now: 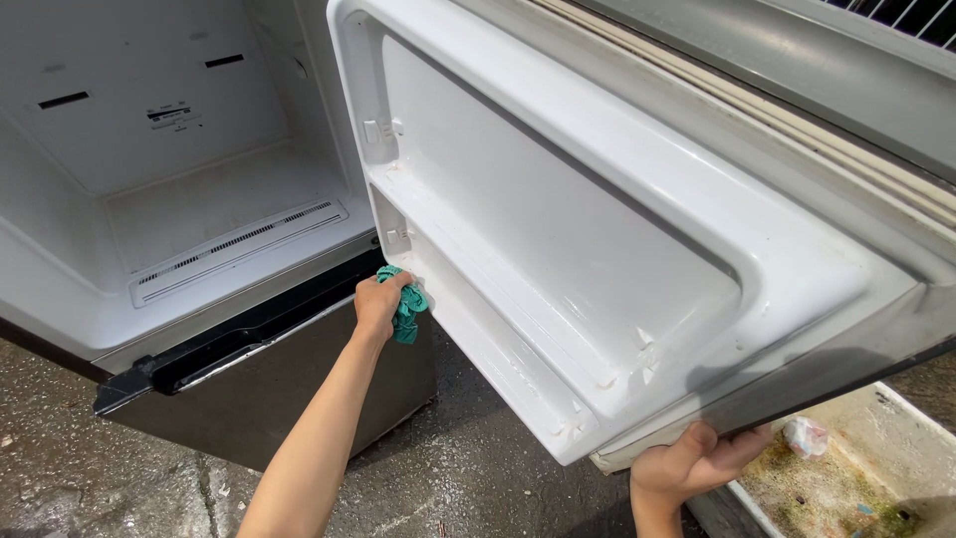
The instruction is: Cleaning the exterior and interior of a refrigerator using a cloth and soapy water.
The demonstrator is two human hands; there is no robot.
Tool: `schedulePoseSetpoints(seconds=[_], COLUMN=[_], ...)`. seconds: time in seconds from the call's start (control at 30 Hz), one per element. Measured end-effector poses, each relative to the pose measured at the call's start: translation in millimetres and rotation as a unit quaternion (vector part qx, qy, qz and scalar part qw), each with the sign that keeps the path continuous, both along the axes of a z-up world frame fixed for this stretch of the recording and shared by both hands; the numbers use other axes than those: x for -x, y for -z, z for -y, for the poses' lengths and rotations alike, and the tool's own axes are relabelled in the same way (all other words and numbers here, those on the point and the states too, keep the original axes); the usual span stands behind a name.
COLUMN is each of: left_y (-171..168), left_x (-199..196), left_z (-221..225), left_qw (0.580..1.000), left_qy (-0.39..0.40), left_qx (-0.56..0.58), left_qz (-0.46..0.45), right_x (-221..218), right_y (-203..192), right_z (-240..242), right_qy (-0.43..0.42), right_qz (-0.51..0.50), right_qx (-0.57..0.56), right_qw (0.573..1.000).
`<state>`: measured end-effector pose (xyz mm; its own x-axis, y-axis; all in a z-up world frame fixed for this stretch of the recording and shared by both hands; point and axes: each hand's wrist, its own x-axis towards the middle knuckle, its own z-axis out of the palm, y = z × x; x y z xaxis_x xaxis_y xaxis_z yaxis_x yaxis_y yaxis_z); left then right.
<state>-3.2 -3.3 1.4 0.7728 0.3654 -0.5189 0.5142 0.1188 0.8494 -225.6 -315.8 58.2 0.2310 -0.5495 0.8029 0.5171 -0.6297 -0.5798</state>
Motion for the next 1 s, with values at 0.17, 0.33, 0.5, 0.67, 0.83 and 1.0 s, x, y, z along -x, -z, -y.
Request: schedulePoseSetpoints(seconds=[0.17,0.33,0.5,0.67,0.83,1.0], left_y=[3,3,7,7,4,12], left_x=[-21,11,-5,18,0,21], left_z=[-10,4,-10,3,-6,7], left_qw=[0.999,1.0,0.999,1.0,1.0,0.999], left_qy=[-0.031,-0.003,-0.005,0.015,-0.004,-0.033], left_qx=[-0.03,0.008,-0.047,0.009,-0.022,-0.025], left_qz=[-0.008,0.0,-0.004,0.013,0.012,0.027], right_x=[7,3,13,15,15,16], right_y=[5,3,5,-2,5,10], right_z=[-1,-5,-5,-14,-10,-11], right_qy=[0.046,0.004,0.012,0.006,0.04,0.009], right_qz=[-0.022,0.001,-0.014,-0.002,-0.016,0.006], right_qx=[0.008,-0.01,0.006,0.01,0.013,-0.008], right_qw=[0.999,1.0,1.0,1.0,0.999,1.0])
